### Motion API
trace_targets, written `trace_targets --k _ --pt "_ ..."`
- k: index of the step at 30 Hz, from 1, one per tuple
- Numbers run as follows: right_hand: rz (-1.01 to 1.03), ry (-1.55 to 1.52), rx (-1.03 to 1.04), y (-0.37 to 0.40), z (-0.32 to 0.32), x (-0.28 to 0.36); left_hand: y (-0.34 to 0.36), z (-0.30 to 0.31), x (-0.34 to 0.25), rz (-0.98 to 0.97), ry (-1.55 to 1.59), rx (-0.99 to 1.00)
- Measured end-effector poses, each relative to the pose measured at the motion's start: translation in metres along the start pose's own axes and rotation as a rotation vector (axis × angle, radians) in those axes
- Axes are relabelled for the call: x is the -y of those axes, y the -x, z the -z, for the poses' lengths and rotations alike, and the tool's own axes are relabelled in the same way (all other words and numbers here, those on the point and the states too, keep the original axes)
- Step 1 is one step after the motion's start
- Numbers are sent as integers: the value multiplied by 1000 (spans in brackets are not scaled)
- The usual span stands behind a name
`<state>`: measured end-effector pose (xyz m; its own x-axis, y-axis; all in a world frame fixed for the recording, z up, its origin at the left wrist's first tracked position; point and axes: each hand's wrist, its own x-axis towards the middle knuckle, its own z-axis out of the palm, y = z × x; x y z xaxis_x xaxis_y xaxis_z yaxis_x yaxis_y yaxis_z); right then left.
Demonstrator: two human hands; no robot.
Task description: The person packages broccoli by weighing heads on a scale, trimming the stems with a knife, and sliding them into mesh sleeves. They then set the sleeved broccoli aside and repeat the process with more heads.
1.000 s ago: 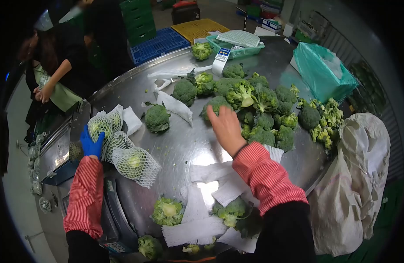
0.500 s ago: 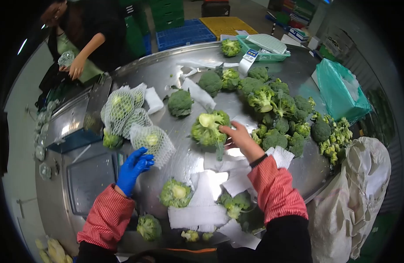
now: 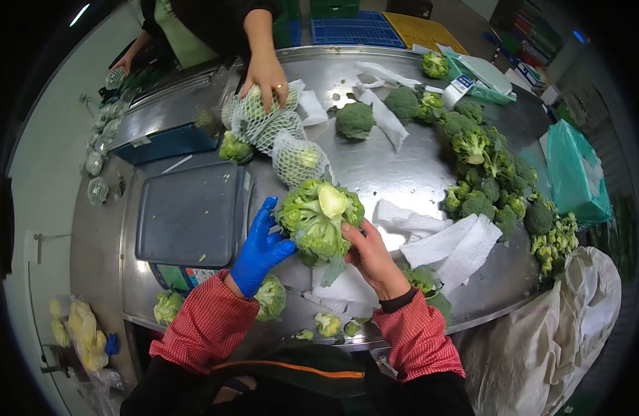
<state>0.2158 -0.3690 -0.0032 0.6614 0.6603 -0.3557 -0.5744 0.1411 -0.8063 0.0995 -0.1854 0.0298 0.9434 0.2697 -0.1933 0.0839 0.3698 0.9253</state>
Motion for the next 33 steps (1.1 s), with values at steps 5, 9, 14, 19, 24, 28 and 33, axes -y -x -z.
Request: trace_targets --k 5,9,14,19,24,28,33 --pt "55 267 71 10 -65 -16 13 30 15 49 235 -145" --pt "166 957 186 8 -77 -9 37 78 -11 -93 182 -280" --pt "670 1813 243 31 -63 -15 48 158 -45 37 24 -616" --pt "632 1742 228 27 -53 -36 56 180 -48 -157 -593 -847" --pt "789 1184 -96 28 -114 -3 97 101 -40 -742 -998 -517" --pt "499 658 -50 15 -170 8 88 31 -8 -275 -532 -98" --pt "591 758 165 8 -175 4 63 65 -11 -145 -208 -192"
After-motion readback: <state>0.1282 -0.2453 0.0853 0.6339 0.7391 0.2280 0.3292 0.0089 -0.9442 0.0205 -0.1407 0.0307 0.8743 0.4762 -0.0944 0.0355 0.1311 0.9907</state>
